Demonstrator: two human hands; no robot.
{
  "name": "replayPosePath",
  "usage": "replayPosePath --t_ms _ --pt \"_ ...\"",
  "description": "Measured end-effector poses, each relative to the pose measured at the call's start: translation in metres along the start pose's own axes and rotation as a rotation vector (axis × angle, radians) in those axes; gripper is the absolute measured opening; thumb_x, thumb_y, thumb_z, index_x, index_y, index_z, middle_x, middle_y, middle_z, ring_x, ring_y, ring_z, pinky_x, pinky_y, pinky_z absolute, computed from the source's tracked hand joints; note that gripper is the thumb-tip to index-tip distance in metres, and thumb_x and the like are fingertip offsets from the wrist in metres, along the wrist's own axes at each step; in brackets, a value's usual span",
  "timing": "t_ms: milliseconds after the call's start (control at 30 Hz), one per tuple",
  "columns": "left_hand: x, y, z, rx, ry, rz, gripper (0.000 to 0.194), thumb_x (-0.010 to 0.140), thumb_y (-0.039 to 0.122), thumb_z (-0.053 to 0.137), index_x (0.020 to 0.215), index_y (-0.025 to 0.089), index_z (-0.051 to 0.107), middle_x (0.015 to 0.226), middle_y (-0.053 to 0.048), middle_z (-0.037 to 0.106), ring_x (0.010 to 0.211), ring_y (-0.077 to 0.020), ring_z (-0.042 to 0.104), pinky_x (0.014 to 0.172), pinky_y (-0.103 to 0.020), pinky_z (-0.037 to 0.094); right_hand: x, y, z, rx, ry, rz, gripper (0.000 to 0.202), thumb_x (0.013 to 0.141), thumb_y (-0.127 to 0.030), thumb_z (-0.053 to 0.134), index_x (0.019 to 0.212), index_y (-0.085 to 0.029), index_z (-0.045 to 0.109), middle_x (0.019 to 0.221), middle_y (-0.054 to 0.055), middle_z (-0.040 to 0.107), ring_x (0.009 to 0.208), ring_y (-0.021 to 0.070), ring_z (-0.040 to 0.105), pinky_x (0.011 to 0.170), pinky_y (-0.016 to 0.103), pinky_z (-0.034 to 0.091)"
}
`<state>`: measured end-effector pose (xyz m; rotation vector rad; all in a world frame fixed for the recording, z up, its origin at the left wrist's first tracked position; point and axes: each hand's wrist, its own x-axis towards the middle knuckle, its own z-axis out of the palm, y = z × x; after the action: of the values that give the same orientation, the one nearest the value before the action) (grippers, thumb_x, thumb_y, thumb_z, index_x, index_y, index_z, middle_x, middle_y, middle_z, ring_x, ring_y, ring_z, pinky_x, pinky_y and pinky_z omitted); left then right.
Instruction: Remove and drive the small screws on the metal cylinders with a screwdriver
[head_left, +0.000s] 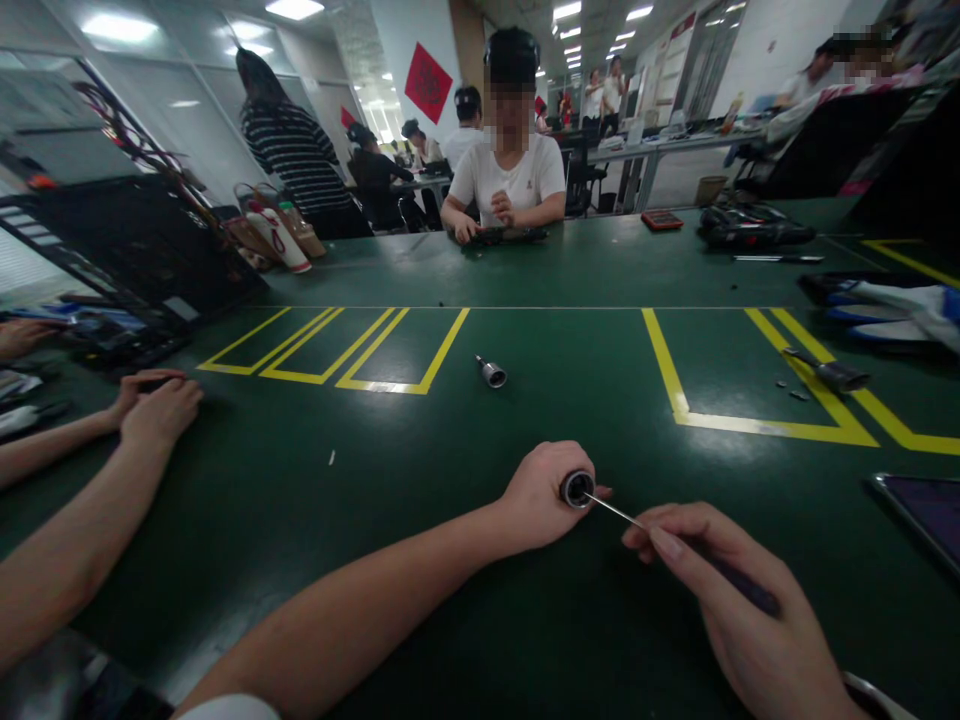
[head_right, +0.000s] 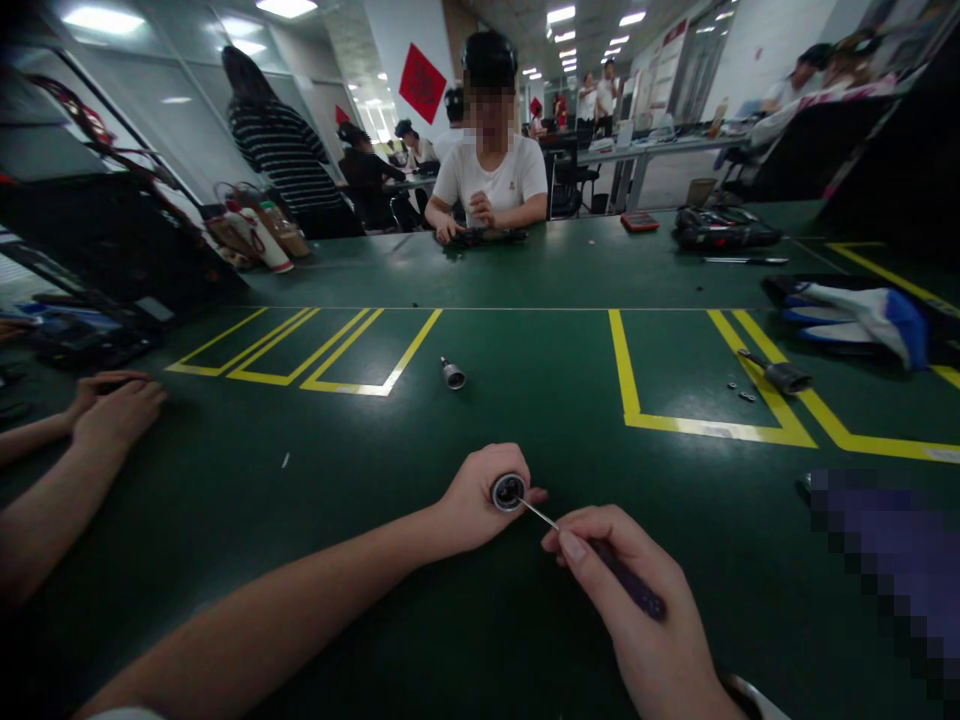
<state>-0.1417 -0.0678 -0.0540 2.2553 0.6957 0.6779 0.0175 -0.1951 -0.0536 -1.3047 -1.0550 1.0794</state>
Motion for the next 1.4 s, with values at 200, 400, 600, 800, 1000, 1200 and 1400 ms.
replayPosePath --t_ms 200,400,600,800,1000,1200,1400 --pt "0.000 -0.003 -0.008 0.216 -0.044 0.005 0.015 0.083 0.026 0.058 0.073 0.017 0.053 0.074 0.001 0.057 0.070 -0.0123 0.053 0.069 -0.027 0.039 0.002 0.001 -0.003 -0.005 0.048 -0.012 0.017 0.083 -0.036 0.060 0.086 -0.021 0.069 0.086 0.006 0.069 0.084 0.0216 0.064 0.070 0.031 0.052" --pt "0.005 -0.013 -0.015 0.269 -0.028 -0.048 0.015 0.083 0.028 0.059 0.073 0.017 0.054 0.075 0.001 0.056 0.070 -0.0133 0.052 0.068 -0.028 0.038 0.006 -0.001 -0.002 0.009 0.039 0.055 0.020 0.082 -0.039 0.061 0.087 -0.021 0.069 0.086 0.006 0.069 0.085 0.0219 0.063 0.071 0.031 0.052" --pt "0.007 -0.013 -0.015 0.232 -0.060 -0.019 0.012 0.082 0.024 0.060 0.074 0.017 0.055 0.076 0.001 0.057 0.073 -0.0136 0.053 0.070 -0.028 0.039 0.012 -0.008 0.002 0.017 0.008 0.117 0.020 0.081 -0.041 0.061 0.089 -0.023 0.068 0.089 0.005 0.068 0.090 0.0219 0.060 0.078 0.034 0.049" --pt "0.011 -0.023 -0.025 0.151 0.043 -0.108 0.008 0.077 0.022 0.064 0.078 0.016 0.057 0.080 -0.001 0.060 0.077 -0.0159 0.056 0.071 -0.030 0.043 0.027 -0.009 0.006 0.017 0.082 0.129 0.022 0.080 -0.043 0.062 0.086 -0.022 0.066 0.087 0.004 0.068 0.089 0.0220 0.059 0.081 0.038 0.044" --pt "0.014 -0.026 -0.037 -0.124 0.036 -0.126 0.012 0.074 0.017 0.066 0.083 0.014 0.059 0.092 -0.004 0.065 0.086 -0.0163 0.061 0.079 -0.031 0.047 0.054 -0.012 0.018 0.100 0.123 0.148 0.018 0.075 -0.037 0.067 0.075 -0.019 0.065 0.074 0.004 0.067 0.075 0.0189 0.059 0.072 0.035 0.045" --pt "0.015 -0.027 -0.032 0.055 -0.032 -0.178 0.007 0.074 0.016 0.065 0.080 0.016 0.062 0.080 -0.001 0.065 0.080 -0.0157 0.060 0.073 -0.029 0.045 0.065 -0.011 0.025 0.159 0.125 0.130 0.013 0.074 -0.031 0.066 0.072 -0.018 0.064 0.069 0.003 0.066 0.068 0.0177 0.058 0.066 0.033 0.045" --pt "0.013 -0.032 -0.032 0.028 0.032 -0.162 0.010 0.076 0.021 0.065 0.083 0.016 0.058 0.085 -0.001 0.062 0.081 -0.0153 0.058 0.073 -0.029 0.045 0.061 -0.011 0.013 0.304 0.181 0.154 0.010 0.075 -0.028 0.065 0.069 -0.020 0.065 0.066 0.003 0.064 0.065 0.0171 0.058 0.058 0.030 0.046"
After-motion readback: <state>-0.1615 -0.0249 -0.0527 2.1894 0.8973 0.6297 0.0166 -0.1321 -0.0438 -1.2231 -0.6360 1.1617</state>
